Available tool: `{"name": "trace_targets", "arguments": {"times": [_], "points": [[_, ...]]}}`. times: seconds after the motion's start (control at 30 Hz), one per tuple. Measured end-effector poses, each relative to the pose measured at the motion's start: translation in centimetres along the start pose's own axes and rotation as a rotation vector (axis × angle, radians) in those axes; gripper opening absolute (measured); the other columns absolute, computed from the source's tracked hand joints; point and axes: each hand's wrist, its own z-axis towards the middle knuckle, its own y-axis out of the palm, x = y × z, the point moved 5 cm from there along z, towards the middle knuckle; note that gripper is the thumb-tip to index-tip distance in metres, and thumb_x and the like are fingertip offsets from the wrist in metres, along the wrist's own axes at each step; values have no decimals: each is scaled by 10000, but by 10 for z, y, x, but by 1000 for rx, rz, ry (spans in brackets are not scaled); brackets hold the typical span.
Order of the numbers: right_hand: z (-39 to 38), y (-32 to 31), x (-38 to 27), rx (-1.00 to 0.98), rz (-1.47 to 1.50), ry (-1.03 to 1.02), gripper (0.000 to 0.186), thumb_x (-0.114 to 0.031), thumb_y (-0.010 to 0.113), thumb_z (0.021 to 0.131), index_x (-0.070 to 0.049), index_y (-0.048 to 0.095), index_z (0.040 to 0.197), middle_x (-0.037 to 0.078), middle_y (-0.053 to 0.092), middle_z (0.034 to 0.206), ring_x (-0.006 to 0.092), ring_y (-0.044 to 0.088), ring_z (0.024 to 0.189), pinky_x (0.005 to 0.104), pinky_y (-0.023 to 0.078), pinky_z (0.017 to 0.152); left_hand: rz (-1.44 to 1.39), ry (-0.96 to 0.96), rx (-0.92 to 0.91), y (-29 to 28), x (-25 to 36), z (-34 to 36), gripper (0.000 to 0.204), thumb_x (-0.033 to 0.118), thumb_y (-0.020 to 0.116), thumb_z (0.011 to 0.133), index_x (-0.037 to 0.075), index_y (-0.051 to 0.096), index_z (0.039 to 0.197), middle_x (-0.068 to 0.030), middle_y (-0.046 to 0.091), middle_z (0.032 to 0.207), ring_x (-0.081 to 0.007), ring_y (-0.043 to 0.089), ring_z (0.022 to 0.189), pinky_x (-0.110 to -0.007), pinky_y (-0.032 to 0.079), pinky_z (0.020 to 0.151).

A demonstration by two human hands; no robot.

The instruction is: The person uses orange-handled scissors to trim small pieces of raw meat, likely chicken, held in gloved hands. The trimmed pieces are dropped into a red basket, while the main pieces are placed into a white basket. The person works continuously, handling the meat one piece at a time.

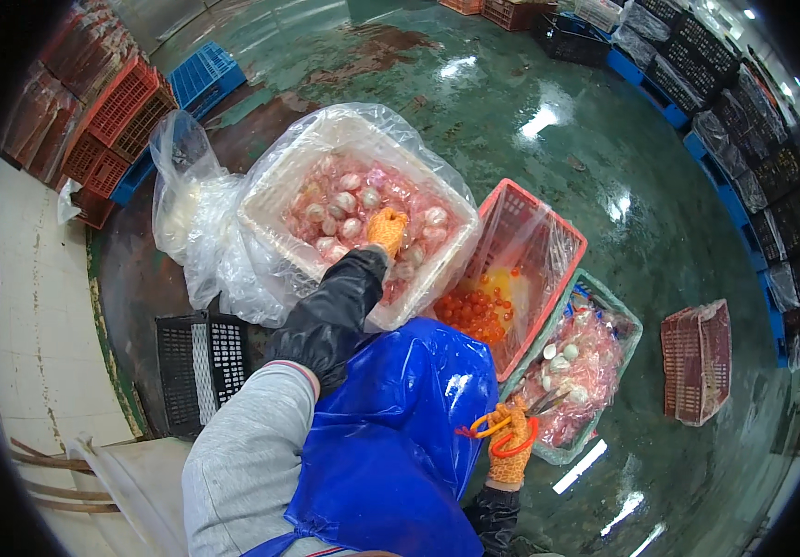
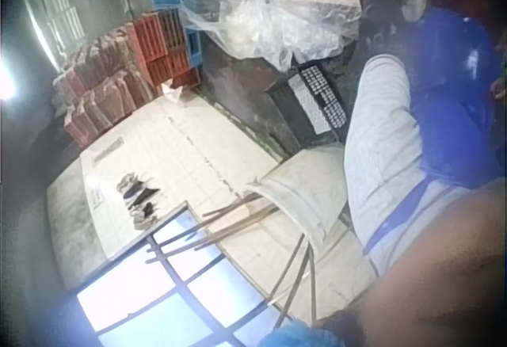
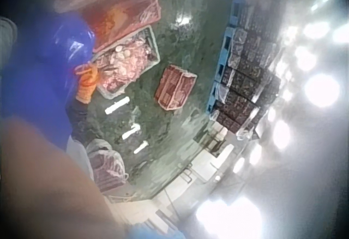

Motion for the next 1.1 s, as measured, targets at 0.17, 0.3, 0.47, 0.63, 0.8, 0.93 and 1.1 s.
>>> {"name": "trace_targets", "arguments": {"times": [0.17, 0.3, 0.47, 0.63, 0.8, 0.93, 1.1], "points": [[12, 21, 2, -77, -31, -44, 317, -126, 563, 835, -97, 450, 1130, 91, 538, 813, 143, 520, 640, 264, 458, 605, -1430, -118, -190, -42, -16, -38, 217, 129, 621, 737, 46, 563, 929, -81, 597, 875, -220, 545, 764, -310, 437, 677], [9, 55, 7, -121, -425, -60, 390, -111, 569, 827, -79, 443, 1195, 61, 542, 805, 102, 509, 635, 212, 424, 555, -743, 427, -201, -97, 29, -87, 246, 216, 530, 835, 58, 550, 1021, -83, 581, 1015, -178, 554, 834, -308, 482, 699], [-39, 162, -28, -78, -978, -942, 436, -102, 575, 807, -62, 465, 1227, 62, 538, 753, 153, 521, 667, 299, 426, 574, -1671, -128, -660, -88, 78, -150, 293, 300, 486, 878, 62, 541, 1040, -144, 536, 1154, -249, 543, 1001, -363, 496, 779], [-53, 189, -21, -76, -1617, -932, 459, -174, 610, 807, -51, 469, 1226, 101, 575, 827, 177, 527, 707, 315, 435, 625, -1709, -122, -621, -69, 118, -197, 323, 303, 485, 880, 30, 535, 1044, -160, 539, 1138, -248, 560, 943, -387, 487, 767], [-26, 136, 10, -188, -464, -318, 340, -254, 548, 861, -60, 504, 1136, 110, 598, 826, 215, 598, 724, 324, 491, 603, -1563, 201, -660, -92, 152, -232, 362, 313, 466, 889, 22, 486, 1104, -188, 483, 1199, -275, 541, 991, -368, 464, 826], [-18, 129, 9, -300, -57, -193, 271, -244, 577, 849, -56, 519, 1035, 90, 571, 725, 177, 576, 597, 294, 487, 501, -1637, -173, -1132, -73, 161, -271, 450, 427, 432, 888, 44, 500, 1114, -193, 499, 1187, -245, 545, 978, -338, 489, 745], [-19, 122, -5, -125, -405, -710, 442, -41, 578, 813, -84, 426, 1226, 45, 562, 887, 103, 534, 636, 206, 440, 524, -1264, -362, -946, -70, 152, -276, 457, 473, 426, 884, 66, 539, 1059, -93, 578, 939, -150, 552, 774, -266, 457, 603]]}}
